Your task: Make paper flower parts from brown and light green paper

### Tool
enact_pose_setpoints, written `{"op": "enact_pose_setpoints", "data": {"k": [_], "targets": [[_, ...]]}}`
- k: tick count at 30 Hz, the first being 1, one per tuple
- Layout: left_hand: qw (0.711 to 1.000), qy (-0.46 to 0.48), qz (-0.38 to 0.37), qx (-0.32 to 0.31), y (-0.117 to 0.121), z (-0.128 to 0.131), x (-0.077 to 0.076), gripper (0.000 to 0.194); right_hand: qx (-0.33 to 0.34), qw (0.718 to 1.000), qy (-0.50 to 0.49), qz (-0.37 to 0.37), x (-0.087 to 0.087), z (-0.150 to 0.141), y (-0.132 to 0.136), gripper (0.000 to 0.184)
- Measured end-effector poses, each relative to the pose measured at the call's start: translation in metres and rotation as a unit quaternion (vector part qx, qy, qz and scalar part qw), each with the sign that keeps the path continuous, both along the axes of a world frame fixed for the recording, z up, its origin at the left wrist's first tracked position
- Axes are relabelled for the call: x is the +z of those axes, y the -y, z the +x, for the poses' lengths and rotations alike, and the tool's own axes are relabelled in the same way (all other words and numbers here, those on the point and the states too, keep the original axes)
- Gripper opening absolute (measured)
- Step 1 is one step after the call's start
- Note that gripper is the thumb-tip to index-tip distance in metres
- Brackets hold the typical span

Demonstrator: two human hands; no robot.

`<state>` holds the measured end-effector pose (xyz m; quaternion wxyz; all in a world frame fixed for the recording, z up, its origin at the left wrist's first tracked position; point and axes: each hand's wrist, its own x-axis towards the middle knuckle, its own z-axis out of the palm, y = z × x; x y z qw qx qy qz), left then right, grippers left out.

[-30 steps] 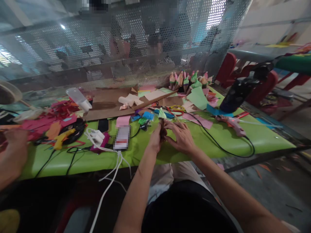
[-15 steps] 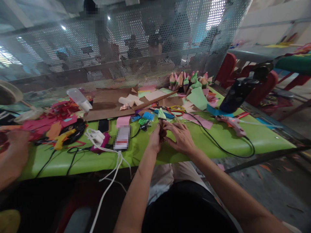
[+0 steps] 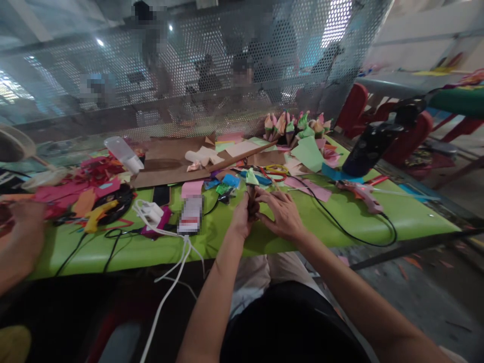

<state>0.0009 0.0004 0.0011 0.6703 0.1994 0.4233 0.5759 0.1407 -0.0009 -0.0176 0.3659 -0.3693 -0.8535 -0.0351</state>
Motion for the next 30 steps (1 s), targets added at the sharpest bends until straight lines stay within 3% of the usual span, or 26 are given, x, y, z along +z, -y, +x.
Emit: {"op": "enact_pose_setpoints", "data": {"k": [17, 30], "targets": [[0.998, 0.051, -0.01, -0.047, 0.0007, -0.0022, 0.0061, 0.043, -0.009, 1.0, 0.015, -0.003, -0.0017, 0.0012, -0.0002, 0.032], [0.996, 0.07, -0.016, -0.047, 0.0003, -0.0027, 0.0073, 0.043, -0.01, 1.0, 0.021, -0.002, -0.0014, 0.0015, -0.0005, 0.033]]}}
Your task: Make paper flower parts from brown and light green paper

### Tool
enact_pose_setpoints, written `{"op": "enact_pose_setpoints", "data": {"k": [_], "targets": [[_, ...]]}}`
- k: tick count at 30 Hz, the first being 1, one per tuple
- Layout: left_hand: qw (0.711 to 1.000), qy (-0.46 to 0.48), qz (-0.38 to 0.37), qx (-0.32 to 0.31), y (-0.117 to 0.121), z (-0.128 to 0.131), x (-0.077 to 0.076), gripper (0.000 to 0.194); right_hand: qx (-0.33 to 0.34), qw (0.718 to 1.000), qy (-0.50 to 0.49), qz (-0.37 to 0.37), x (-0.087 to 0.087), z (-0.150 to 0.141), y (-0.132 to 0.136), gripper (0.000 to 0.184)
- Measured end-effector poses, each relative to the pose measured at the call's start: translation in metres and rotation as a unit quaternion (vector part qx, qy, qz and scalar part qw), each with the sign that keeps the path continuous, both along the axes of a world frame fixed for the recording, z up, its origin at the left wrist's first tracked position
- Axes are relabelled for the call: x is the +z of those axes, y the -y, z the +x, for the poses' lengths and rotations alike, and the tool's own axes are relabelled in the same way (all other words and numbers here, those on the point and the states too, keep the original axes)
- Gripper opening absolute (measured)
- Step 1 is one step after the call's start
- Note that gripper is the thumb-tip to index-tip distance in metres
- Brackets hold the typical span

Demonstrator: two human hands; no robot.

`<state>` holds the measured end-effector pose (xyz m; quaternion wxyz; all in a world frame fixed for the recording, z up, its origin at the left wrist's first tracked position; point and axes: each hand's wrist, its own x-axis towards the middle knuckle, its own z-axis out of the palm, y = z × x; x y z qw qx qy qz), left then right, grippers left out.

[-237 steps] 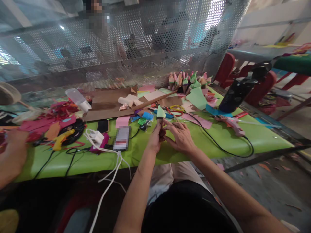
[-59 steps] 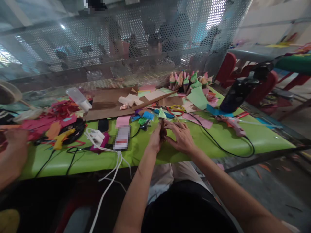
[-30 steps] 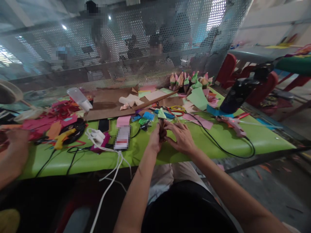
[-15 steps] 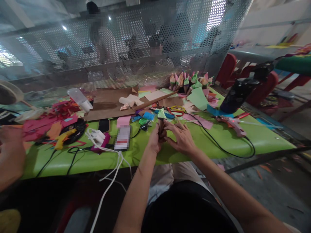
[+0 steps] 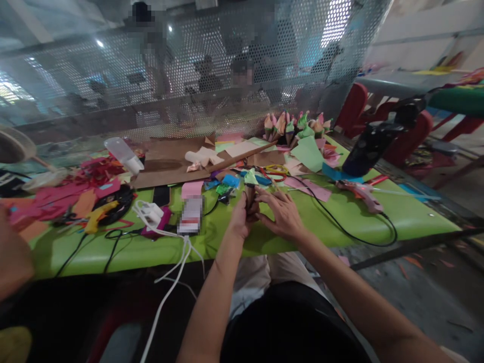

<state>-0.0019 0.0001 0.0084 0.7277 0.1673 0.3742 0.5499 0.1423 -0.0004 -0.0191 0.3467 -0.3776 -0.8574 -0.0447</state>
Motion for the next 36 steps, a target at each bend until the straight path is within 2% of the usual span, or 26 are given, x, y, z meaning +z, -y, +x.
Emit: {"op": "enact_pose_setpoints", "data": {"k": [10, 19, 29, 36], "targets": [[1.0, 0.0, 0.007, -0.015, 0.0, -0.001, 0.001, 0.043, 0.002, 1.0, -0.027, 0.001, 0.002, -0.001, 0.002, 0.029], [0.997, -0.054, 0.051, 0.037, 0.0, 0.001, -0.009, 0.039, 0.003, 0.999, -0.042, 0.013, 0.001, -0.001, 0.002, 0.027], [0.991, -0.099, 0.082, 0.046, 0.001, 0.001, -0.014, 0.056, -0.008, 0.999, -0.031, 0.021, 0.0, -0.001, 0.001, 0.025], [0.987, -0.131, 0.084, 0.042, 0.004, 0.001, -0.012, 0.054, -0.016, 0.999, -0.02, 0.04, -0.002, -0.001, 0.0, 0.026]]}}
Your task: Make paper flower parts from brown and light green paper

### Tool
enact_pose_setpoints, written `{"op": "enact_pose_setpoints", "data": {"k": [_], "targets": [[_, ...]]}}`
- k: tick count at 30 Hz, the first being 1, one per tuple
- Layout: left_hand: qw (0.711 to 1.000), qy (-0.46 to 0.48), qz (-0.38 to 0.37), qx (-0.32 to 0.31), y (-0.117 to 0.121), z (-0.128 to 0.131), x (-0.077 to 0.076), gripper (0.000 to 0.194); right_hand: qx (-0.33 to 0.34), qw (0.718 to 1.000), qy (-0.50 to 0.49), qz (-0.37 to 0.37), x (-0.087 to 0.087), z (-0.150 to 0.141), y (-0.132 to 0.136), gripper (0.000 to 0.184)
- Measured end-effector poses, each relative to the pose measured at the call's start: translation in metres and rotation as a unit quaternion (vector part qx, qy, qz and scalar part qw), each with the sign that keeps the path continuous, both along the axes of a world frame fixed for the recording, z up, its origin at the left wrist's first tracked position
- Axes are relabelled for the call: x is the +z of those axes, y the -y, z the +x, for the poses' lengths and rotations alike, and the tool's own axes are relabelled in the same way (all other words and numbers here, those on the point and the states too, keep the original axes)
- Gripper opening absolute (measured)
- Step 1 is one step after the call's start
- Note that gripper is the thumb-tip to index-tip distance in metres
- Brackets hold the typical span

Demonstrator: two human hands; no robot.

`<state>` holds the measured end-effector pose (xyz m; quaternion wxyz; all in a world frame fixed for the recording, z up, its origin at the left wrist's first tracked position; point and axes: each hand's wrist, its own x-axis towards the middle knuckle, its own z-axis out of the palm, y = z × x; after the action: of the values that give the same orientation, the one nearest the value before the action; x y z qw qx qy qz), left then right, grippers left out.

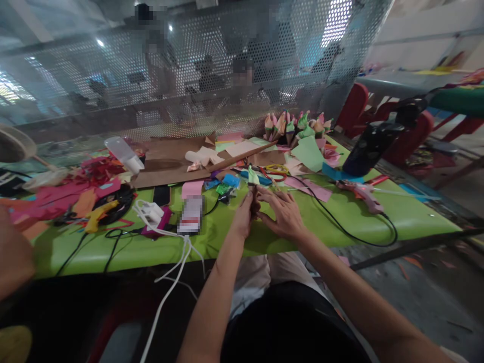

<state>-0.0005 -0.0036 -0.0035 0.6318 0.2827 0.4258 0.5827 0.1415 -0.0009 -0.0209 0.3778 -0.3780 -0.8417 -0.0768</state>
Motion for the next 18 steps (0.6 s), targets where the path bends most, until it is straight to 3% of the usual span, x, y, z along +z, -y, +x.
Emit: {"op": "enact_pose_setpoints", "data": {"k": [18], "targets": [[1.0, -0.023, 0.008, 0.002, -0.0035, 0.0005, -0.008, 0.049, -0.004, 1.0, 0.023, 0.009, -0.0003, -0.001, 0.0002, 0.032]]}}
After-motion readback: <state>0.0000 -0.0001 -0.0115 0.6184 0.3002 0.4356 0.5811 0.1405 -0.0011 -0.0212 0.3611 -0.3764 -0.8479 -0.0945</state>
